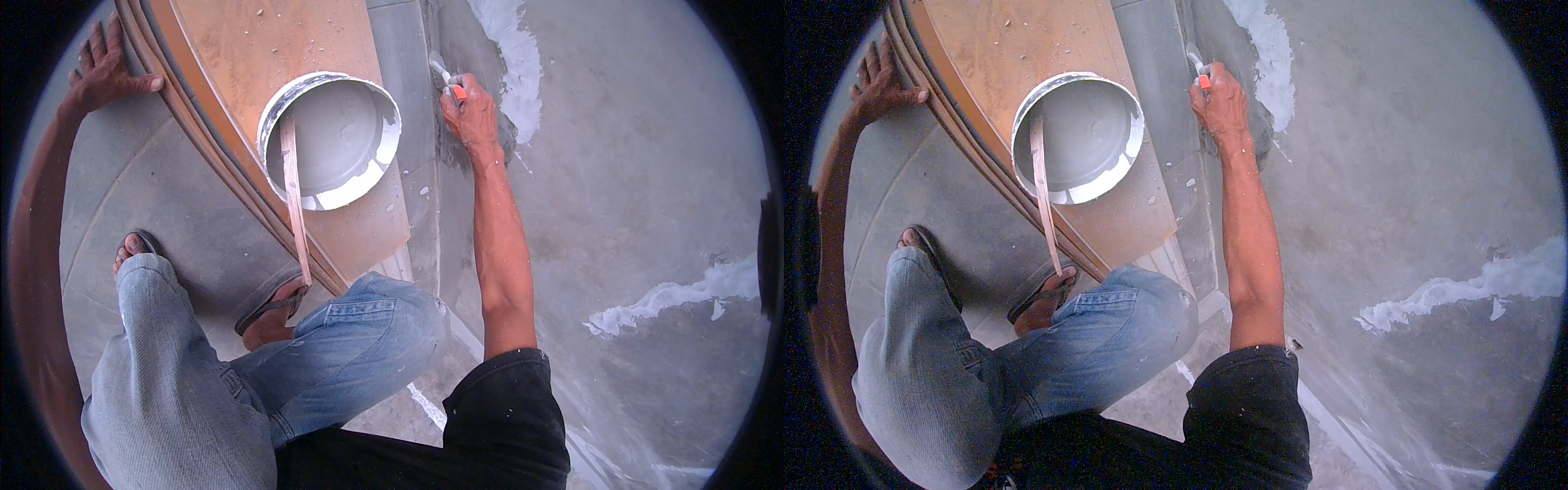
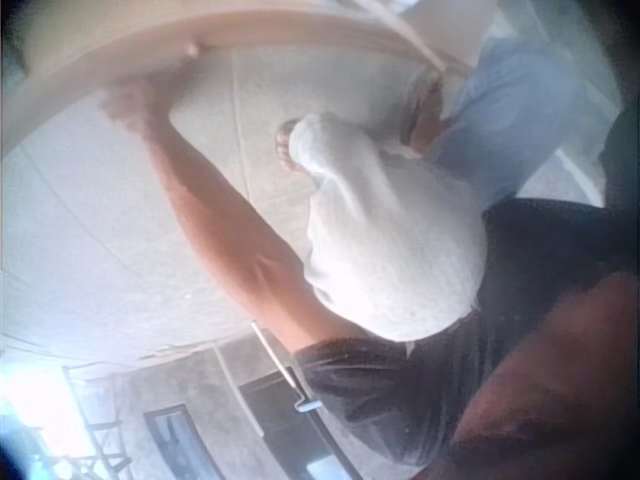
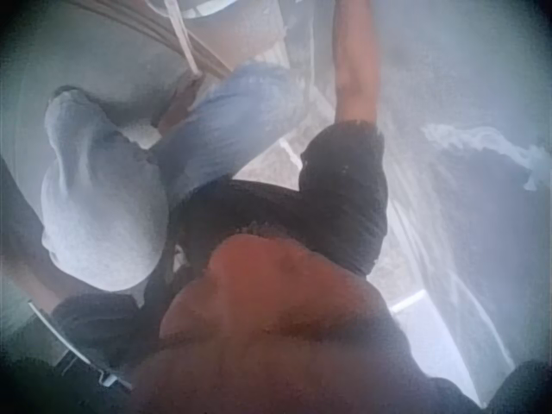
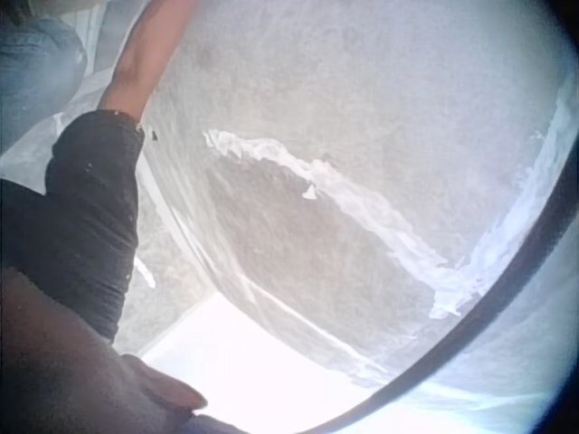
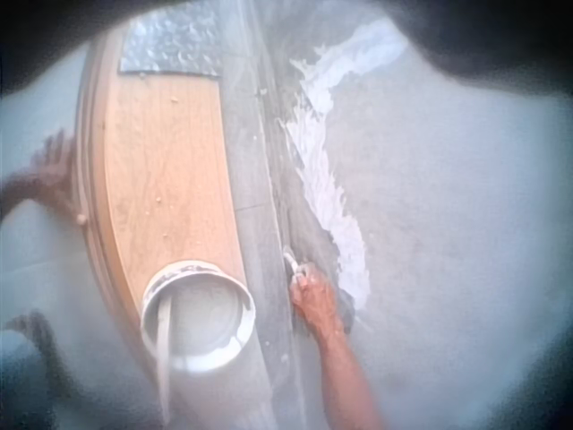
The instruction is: The person applies a white substance to a wall corner using a brush, dipping it into a bucket and smoothing the filler onto the concrete surface.
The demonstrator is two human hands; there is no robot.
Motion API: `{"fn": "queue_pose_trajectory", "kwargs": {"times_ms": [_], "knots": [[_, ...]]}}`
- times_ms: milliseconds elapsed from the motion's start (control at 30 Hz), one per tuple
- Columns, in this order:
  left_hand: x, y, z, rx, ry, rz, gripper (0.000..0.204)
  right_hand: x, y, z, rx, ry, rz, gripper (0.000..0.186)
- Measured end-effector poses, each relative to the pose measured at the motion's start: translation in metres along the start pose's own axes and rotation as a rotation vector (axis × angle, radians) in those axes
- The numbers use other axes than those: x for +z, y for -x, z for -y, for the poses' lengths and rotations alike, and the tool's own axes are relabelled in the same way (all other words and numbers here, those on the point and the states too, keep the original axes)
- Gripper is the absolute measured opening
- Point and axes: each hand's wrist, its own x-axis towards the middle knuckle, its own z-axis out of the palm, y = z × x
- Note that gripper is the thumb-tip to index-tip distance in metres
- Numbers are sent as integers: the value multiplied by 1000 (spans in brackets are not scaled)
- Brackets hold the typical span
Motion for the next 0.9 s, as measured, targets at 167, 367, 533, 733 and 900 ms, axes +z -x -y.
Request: {"fn": "queue_pose_trajectory", "kwargs": {"times_ms": [167, 367, 533, 733, 900], "knots": [[4, -5, -2, 25, 17, -3, 140, 0, 4, -7, -28, 9, -21, 26], [5, 0, 2, 7, 29, 21, 140, -1, 4, -4, -14, 16, 1, 26], [3, -1, -1, 8, 23, 21, 139, -2, 7, -5, 14, 20, 19, 27], [3, 0, 0, 15, 6, -13, 138, -3, 9, -2, 34, 12, 25, 26], [2, 0, -2, 21, 2, -23, 137, -2, 11, -5, 44, 20, 34, 26]]}}
